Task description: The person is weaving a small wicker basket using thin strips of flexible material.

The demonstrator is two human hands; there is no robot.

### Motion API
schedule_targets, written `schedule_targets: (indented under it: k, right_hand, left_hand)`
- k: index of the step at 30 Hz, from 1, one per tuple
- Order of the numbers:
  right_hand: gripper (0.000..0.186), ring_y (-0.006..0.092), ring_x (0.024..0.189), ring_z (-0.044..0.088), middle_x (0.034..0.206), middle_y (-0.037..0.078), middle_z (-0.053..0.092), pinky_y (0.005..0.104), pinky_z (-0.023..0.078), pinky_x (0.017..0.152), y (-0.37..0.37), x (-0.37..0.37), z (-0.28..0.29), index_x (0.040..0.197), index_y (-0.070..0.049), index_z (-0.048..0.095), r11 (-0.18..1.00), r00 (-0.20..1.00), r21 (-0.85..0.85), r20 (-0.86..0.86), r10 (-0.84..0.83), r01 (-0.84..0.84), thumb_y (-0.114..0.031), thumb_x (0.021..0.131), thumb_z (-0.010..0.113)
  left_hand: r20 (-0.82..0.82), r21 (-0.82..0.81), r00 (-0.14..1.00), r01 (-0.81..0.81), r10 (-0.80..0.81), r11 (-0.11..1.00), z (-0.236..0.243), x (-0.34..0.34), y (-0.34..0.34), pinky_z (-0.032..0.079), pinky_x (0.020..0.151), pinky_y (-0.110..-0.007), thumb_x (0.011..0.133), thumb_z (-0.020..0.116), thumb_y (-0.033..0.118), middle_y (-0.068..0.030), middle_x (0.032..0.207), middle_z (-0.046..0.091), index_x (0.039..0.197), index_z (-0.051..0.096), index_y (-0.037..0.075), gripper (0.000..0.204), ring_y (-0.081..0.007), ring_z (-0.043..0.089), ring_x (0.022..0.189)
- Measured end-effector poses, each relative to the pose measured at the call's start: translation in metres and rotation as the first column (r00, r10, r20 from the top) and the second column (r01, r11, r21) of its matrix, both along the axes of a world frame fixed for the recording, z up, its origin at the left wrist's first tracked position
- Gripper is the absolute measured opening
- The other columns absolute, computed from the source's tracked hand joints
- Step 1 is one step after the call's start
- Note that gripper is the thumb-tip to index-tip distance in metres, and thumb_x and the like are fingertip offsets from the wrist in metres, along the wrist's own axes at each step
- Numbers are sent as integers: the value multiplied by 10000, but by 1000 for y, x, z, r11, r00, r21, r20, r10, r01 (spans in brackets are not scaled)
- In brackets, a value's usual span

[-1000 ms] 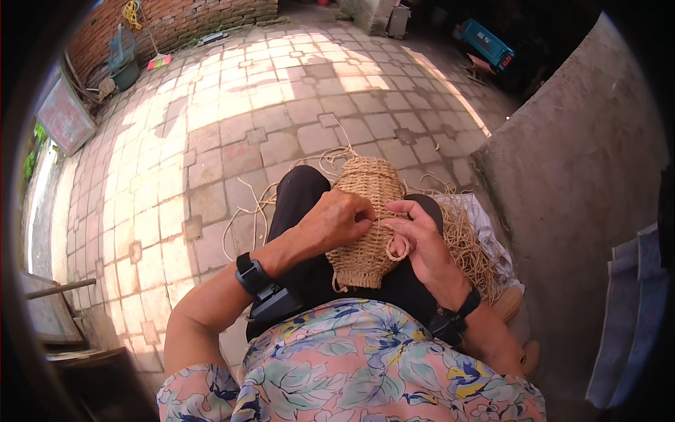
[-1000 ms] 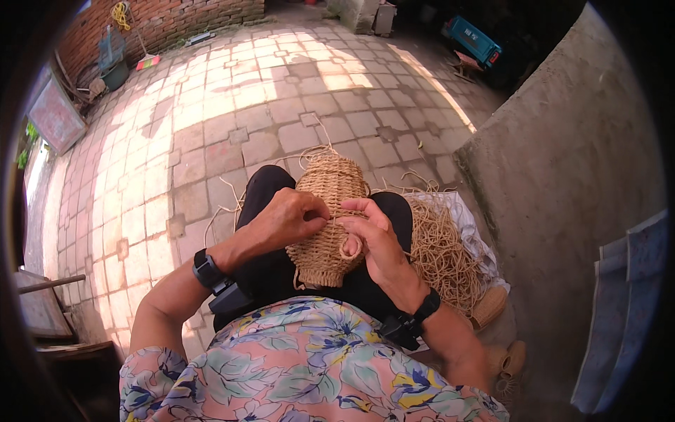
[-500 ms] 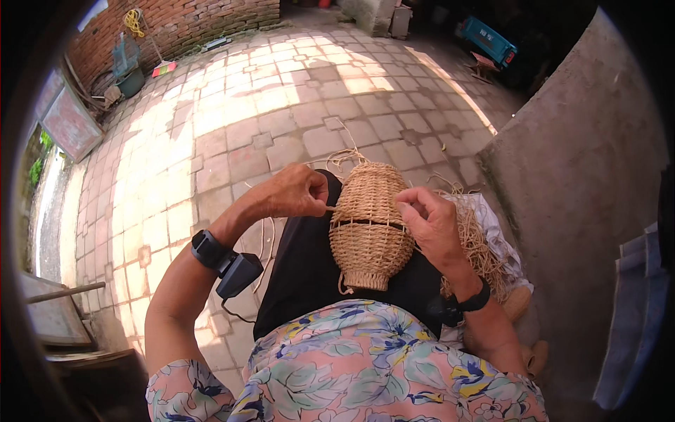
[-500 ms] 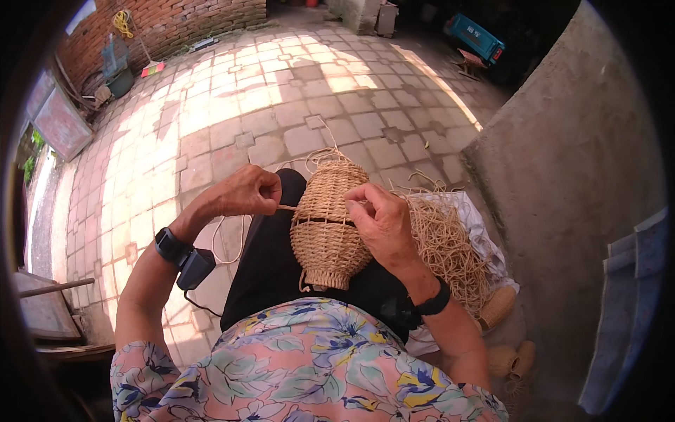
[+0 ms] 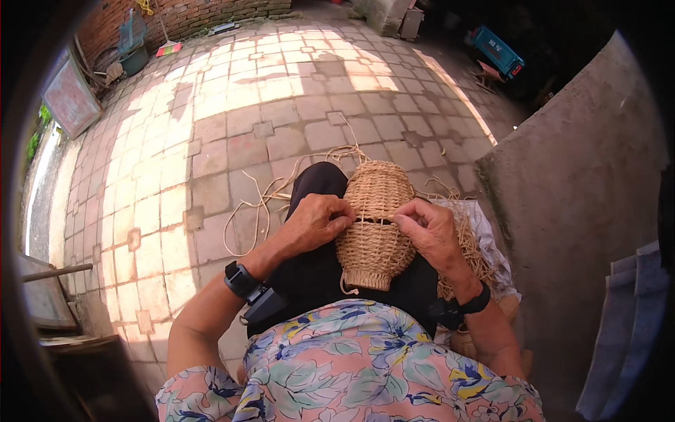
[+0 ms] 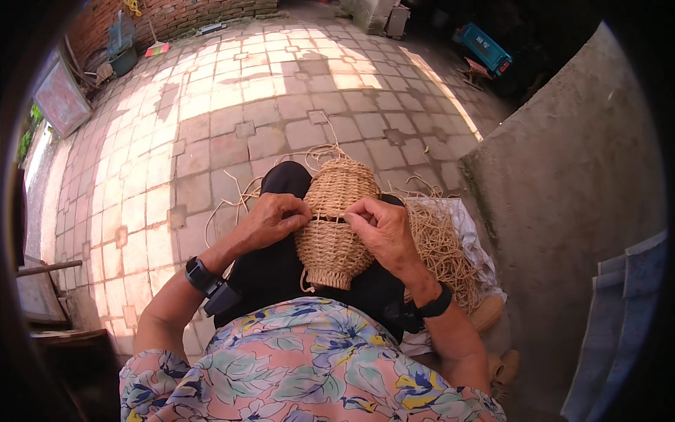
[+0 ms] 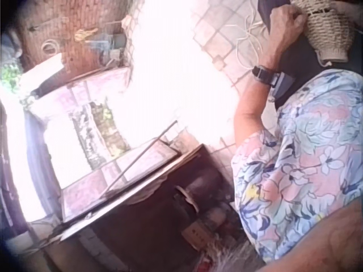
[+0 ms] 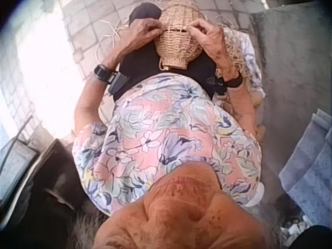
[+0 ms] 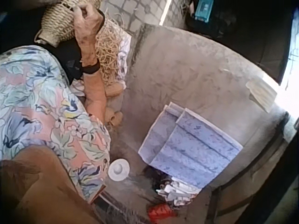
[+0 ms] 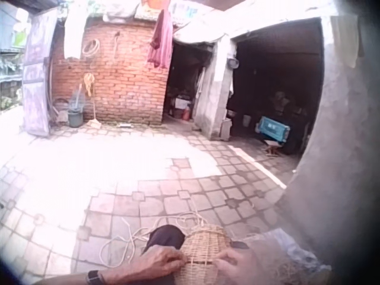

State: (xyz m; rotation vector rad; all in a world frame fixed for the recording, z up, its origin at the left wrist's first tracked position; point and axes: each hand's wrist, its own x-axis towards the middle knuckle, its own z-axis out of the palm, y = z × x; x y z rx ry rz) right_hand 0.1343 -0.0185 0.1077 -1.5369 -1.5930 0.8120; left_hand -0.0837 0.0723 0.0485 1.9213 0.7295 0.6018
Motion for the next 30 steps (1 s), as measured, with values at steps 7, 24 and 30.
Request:
schedule_targets:
  k: [7,24,30]
  right_hand:
    - [58,169,617,593,717,74,624,294,464,565,3,-5,-3,835,0,622,994,973,110,232,-9,-17,-50,806,630]
    - [168,388,681,600,852,197,603,461,477,613,11,-32,-21,949,-26,548,948,852,204,512,108,-243,-13,781,556]
    - [228,150,598,617,860,126,624,296,474,507,10,-36,-8,1063,-30,516,915,964,-398,-263,-38,-72,-22,835,522]
  left_hand:
    - [84,122,994,-76,66,990,-8,7,-7,502,675,-299,843,613,64,-133,811,667,897,657,-38,123,-186,642,739]
    - [112,286,993,-59,28,957,-6,13,-6,504,680,-402,807,606,91,-177,769,651,886,676,15,130,-338,643,746]
    - [110,286,994,-54,23,957,-11,14,-4,507,656,-402,795,619,87,-176,734,647,884,682,21,127,-339,646,715]
